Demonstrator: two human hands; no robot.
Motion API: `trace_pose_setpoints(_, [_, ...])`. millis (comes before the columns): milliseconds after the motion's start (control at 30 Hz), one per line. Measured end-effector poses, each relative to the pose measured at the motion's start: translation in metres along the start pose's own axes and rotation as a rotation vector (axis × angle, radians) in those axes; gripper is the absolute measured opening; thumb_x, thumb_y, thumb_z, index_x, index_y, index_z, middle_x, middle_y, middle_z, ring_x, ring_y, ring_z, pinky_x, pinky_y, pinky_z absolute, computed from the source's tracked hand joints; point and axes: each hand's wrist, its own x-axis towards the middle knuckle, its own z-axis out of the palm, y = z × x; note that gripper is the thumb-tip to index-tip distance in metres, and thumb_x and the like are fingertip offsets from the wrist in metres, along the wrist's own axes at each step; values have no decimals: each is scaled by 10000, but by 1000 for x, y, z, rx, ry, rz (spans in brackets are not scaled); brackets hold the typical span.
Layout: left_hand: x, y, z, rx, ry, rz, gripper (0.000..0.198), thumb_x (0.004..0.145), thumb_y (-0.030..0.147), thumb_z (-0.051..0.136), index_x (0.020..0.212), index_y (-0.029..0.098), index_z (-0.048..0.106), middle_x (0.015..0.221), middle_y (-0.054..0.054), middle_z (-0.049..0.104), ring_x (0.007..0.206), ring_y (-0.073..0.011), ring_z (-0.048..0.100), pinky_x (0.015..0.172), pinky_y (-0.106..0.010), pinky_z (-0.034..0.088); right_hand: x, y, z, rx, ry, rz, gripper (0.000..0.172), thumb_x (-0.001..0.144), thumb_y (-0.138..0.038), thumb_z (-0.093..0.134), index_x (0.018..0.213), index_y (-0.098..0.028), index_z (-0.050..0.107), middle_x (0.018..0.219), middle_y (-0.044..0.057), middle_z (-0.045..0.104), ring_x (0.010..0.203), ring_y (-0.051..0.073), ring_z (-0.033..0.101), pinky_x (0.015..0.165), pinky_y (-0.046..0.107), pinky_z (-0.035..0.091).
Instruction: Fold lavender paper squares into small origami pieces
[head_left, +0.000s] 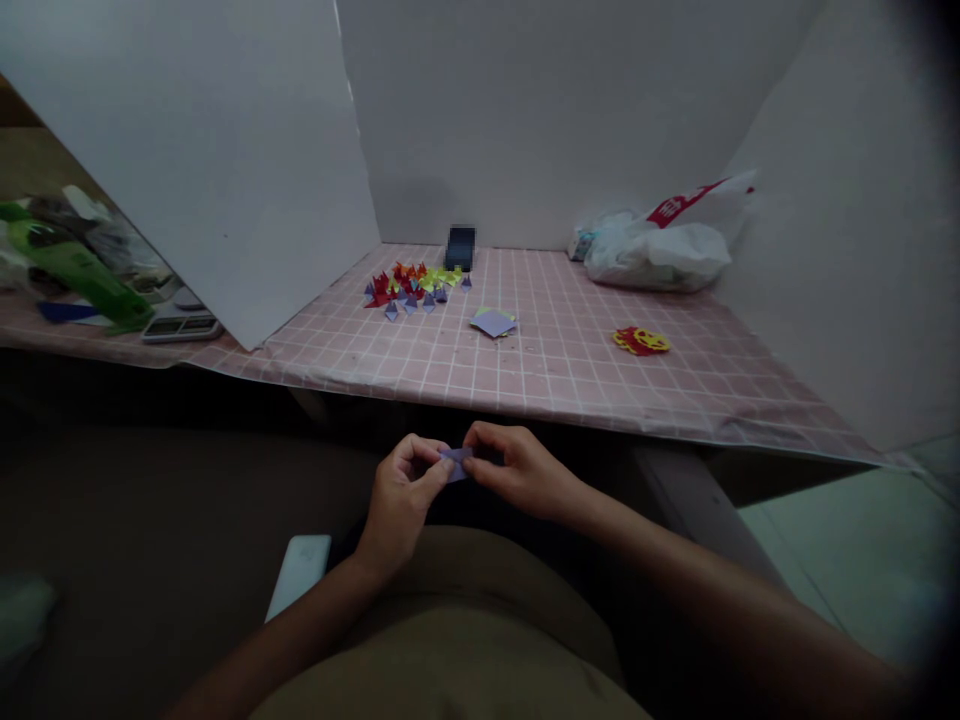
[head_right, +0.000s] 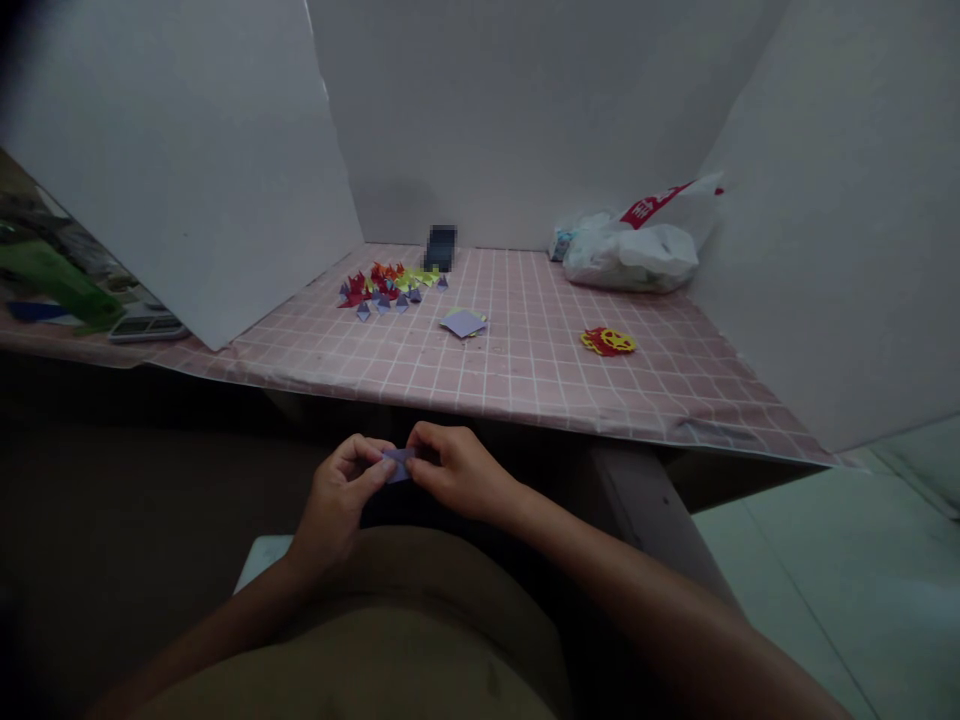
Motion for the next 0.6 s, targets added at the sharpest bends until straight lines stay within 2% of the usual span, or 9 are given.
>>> trace_pose_setpoints(300, [0,-1,0,4,36,-48,142,741,278,752,779,180,657,722,11,646,681,-135,565,659,-238,430,-1,0,2,-31,19,-26,52,823,-151,549,781,-179,559,657,-36,502,604,114,428,557,242,314])
trace_pose_setpoints(467, [-3,2,-1,1,7,-73,178,812,349,688,816,175,723,797,-31,700,712,-161,594,668,-257,447,1,-1,0,80,9,41,47,808,-149,550,773,-180,553,655,-38,513,600,111,442,546,234,323])
trace_pose_setpoints(600, [-2,0,1,-59,-6,-48,120,754,269,736,832,183,706,811,-20,697,763,-163,619,723,-260,472,2,0,-3,171,-34,87,51,782,-125,557,767,-174,558,650,-39,532,601,107,455,542,223,330])
